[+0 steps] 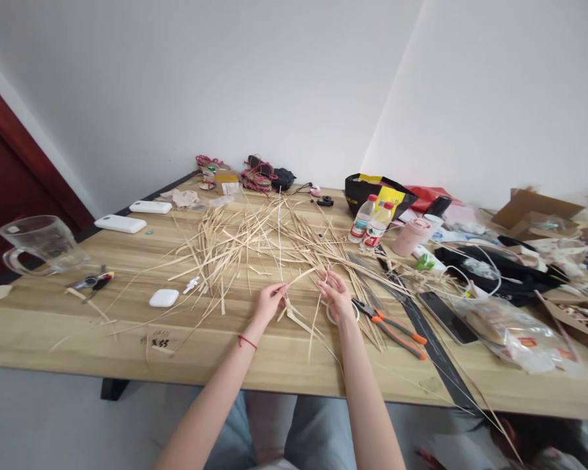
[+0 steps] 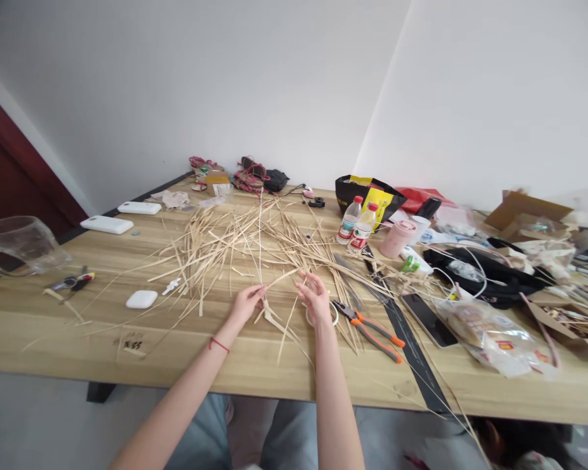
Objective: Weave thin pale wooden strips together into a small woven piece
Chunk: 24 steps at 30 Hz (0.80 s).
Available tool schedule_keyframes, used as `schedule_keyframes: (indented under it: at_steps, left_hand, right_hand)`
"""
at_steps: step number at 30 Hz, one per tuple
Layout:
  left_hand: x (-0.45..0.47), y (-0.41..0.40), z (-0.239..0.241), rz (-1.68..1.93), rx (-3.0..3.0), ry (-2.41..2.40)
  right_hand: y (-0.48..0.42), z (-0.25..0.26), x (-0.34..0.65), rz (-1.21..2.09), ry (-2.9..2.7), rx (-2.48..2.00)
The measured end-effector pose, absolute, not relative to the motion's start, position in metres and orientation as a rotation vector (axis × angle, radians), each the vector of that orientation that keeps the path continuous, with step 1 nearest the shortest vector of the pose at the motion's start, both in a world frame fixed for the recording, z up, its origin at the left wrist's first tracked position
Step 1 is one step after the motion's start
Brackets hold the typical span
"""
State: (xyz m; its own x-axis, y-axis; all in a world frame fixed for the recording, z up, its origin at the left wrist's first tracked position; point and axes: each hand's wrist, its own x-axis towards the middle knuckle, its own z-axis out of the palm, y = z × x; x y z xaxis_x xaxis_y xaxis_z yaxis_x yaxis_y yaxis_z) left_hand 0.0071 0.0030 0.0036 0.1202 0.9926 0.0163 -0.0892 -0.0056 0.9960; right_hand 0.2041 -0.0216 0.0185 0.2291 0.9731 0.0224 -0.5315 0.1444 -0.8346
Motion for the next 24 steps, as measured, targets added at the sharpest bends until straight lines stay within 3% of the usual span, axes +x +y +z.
schedule_keyframes:
  at_steps: [8,19,24]
  left_hand:
    - [0.008,0.002,0.006,1.153,1.243,1.039]
    - [0.01,0.0,0.004,1.151,1.218,1.041]
    - [0.01,0.0,0.002,1.153,1.221,1.039]
  right_hand:
    - [-0.017,0.011,0.206,1.196,-0.642,-0.853]
    - [-0.033,0.04,0.194,1.167,-0.872,-0.678]
    - [-0.026,0.029,0.201,1.09,-0.703,-0.701]
